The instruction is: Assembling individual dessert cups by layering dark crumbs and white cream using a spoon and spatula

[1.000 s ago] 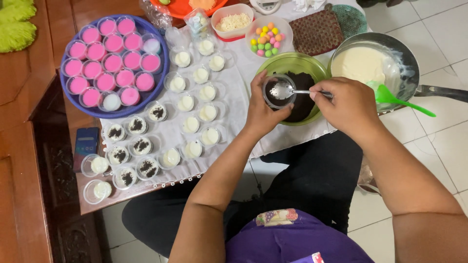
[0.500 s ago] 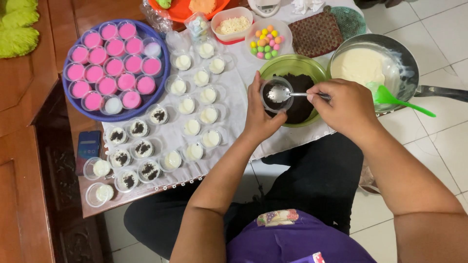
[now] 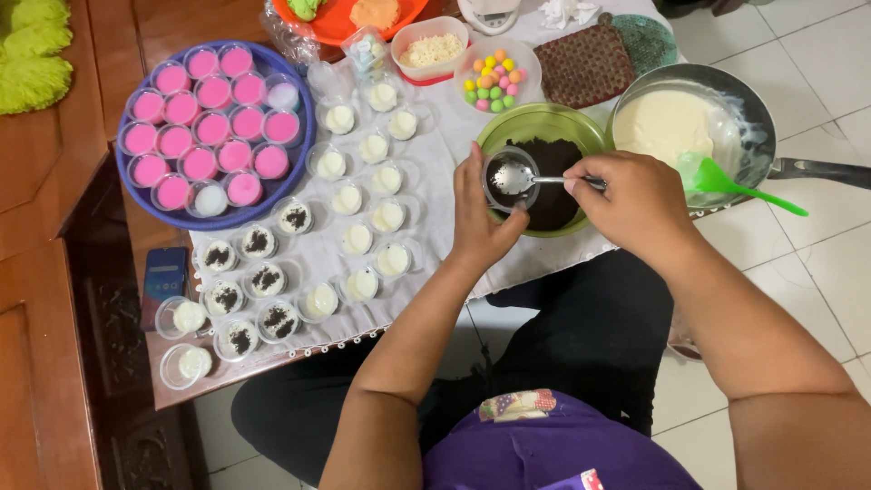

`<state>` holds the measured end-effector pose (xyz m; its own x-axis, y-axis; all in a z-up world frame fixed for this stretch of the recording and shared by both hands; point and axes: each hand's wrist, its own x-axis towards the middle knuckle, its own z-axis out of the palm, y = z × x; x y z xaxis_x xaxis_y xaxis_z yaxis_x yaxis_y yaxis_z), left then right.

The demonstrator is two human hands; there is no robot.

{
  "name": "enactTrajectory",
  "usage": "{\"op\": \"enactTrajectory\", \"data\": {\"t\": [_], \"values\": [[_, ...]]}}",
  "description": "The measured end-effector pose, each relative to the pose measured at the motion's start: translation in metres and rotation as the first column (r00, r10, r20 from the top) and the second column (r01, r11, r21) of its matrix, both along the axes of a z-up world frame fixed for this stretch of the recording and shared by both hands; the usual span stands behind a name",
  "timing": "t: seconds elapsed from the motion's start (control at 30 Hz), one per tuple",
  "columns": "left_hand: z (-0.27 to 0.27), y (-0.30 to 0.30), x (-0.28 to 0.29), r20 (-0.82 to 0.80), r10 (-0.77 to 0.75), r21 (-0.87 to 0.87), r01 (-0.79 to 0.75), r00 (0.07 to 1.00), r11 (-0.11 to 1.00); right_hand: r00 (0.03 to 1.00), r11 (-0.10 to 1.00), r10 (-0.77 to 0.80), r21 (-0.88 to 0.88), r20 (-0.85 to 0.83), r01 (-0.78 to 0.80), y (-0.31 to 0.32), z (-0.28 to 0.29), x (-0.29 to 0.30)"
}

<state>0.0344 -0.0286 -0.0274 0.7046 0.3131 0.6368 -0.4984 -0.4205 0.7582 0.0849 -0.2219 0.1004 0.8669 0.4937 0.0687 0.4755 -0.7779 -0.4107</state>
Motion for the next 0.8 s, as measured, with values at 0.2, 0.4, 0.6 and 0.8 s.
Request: {"op": "enactTrajectory", "data": {"t": [0.2,0.4,0.6,0.8], "values": [[-0.001,-0.002,0.01,-0.044,0.124,-0.144,-0.129,0.991,0.981,0.999,0.999,-0.022,0.029,-0.028,0.022,0.01,0.004,-0.009],[0.006,-0.003,-0.004,-0.034,0.048,0.028,-0.047,0.998,0.999,0.997,0.997,-0.07,-0.024,-0.04,0.069,0.005,0.003,-0.007],[0.001,-0.002,0.0,-0.096,0.143,-0.076,-0.151,0.985,0.986,0.99,0.995,-0.093,0.033,-0.102,0.097,-0.001,0.017,-0.009],[-0.018,0.025,0.002,-0.225,-0.387,-0.786,0.068,0.894,0.614,0.974,0.991,-0.134,0.012,0.181,0.134,-0.028,0.004,0.011]]}}
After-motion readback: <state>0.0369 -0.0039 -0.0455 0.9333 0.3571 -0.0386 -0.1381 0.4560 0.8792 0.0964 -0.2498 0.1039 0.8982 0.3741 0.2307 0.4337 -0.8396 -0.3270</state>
